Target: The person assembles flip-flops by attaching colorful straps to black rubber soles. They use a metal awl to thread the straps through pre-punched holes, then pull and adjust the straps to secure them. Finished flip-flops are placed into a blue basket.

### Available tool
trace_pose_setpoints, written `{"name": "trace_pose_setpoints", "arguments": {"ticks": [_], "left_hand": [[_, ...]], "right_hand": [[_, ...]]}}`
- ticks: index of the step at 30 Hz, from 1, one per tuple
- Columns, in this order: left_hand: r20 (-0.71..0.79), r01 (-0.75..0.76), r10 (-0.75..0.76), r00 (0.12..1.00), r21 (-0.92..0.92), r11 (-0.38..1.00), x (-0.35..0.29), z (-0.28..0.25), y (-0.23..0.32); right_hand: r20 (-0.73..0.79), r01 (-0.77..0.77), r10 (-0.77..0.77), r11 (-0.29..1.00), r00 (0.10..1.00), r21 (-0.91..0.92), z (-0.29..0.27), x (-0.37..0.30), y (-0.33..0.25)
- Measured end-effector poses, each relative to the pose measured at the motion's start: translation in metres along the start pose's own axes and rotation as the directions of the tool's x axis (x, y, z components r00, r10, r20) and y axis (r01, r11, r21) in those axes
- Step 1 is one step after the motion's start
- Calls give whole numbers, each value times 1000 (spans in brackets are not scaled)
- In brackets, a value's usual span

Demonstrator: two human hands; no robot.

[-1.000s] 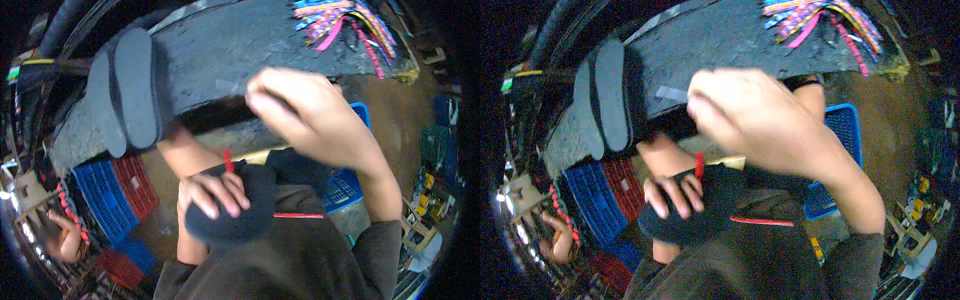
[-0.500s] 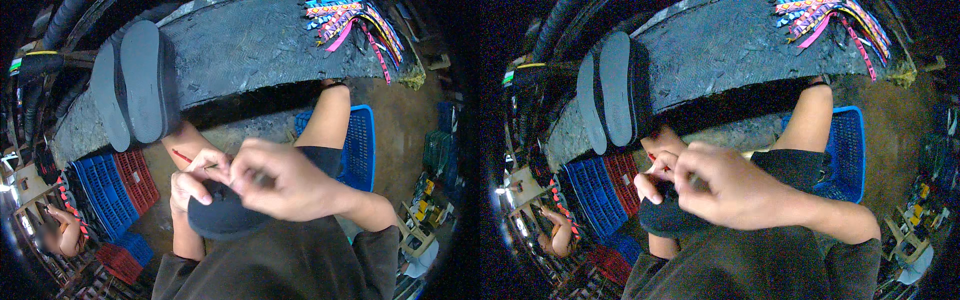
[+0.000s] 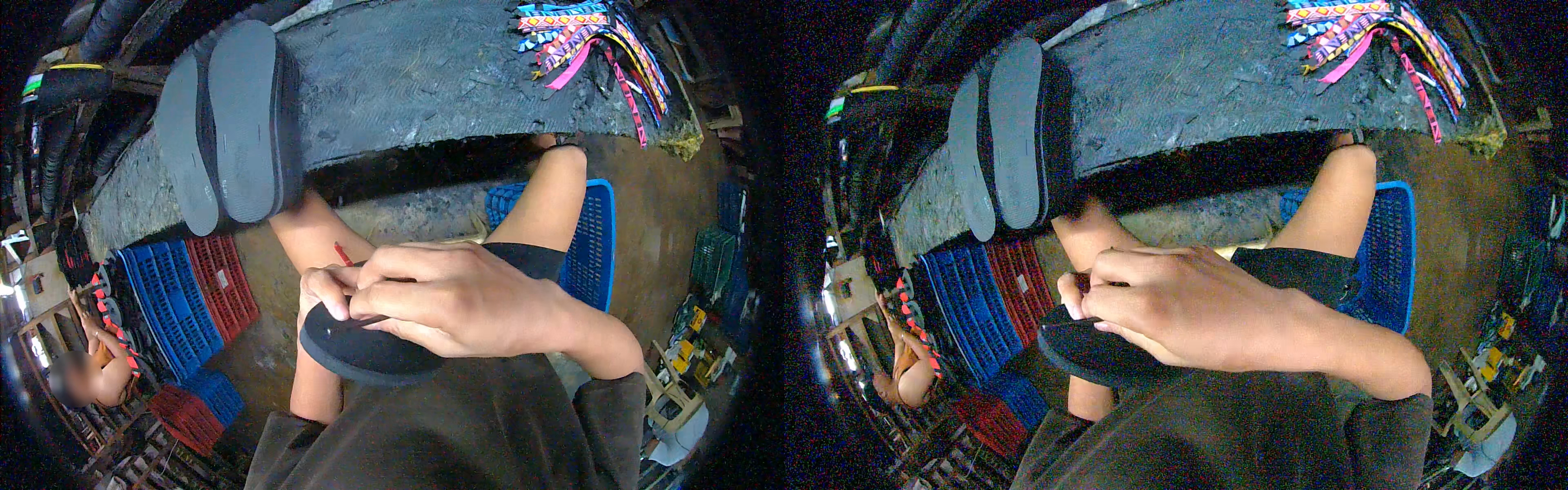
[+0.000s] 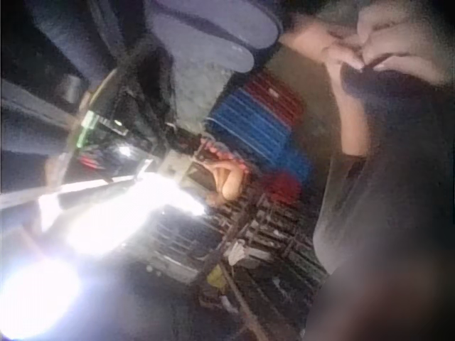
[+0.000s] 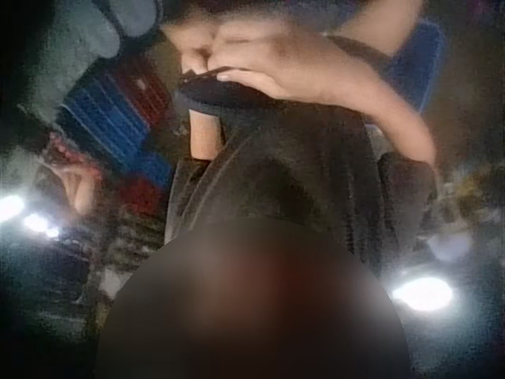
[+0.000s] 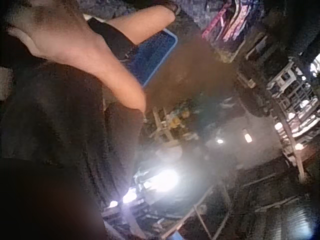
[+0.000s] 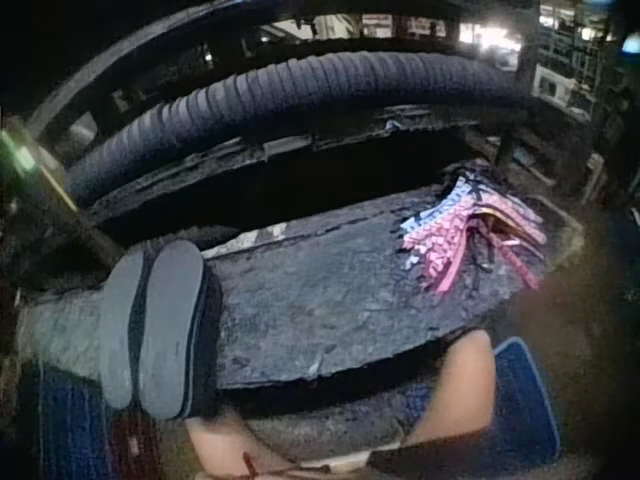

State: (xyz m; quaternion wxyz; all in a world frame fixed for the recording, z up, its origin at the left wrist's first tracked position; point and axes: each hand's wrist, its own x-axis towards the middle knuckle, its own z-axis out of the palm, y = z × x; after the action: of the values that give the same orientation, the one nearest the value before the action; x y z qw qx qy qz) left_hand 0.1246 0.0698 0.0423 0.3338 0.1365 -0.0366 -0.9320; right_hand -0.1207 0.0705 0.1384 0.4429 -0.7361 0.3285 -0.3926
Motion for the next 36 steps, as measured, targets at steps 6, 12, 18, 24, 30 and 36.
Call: {"name": "trace_pose_setpoints", "arguments": {"ticks": [6,12,18,24,30,36], "left_hand": [[103,-110,82,991,314,943,-9,-46,6],[258,-401,307,916,581,708,11,1,-3],[258,-446,370,893,384,808,17,18,-5],[239,-426,353,904,471,772,18,5,1],[297,-415,303,906,471,778,22,13,-1],[277,-408,308,910,472,781,16,17,6]], "right_hand": [[210,-173,179,984,961,-47,-7,-6,4],[-97,-299,334,917,938,263,13,-5,19],[-92,-239,241,970,966,29,-8,-18,-4],[-167,-39,14,988,986,-148,-3,-20,7],[-126,-503,696,620,707,602,29,-15,21],[-91,-363,352,905,932,-220,-9,-40,-20]]}}
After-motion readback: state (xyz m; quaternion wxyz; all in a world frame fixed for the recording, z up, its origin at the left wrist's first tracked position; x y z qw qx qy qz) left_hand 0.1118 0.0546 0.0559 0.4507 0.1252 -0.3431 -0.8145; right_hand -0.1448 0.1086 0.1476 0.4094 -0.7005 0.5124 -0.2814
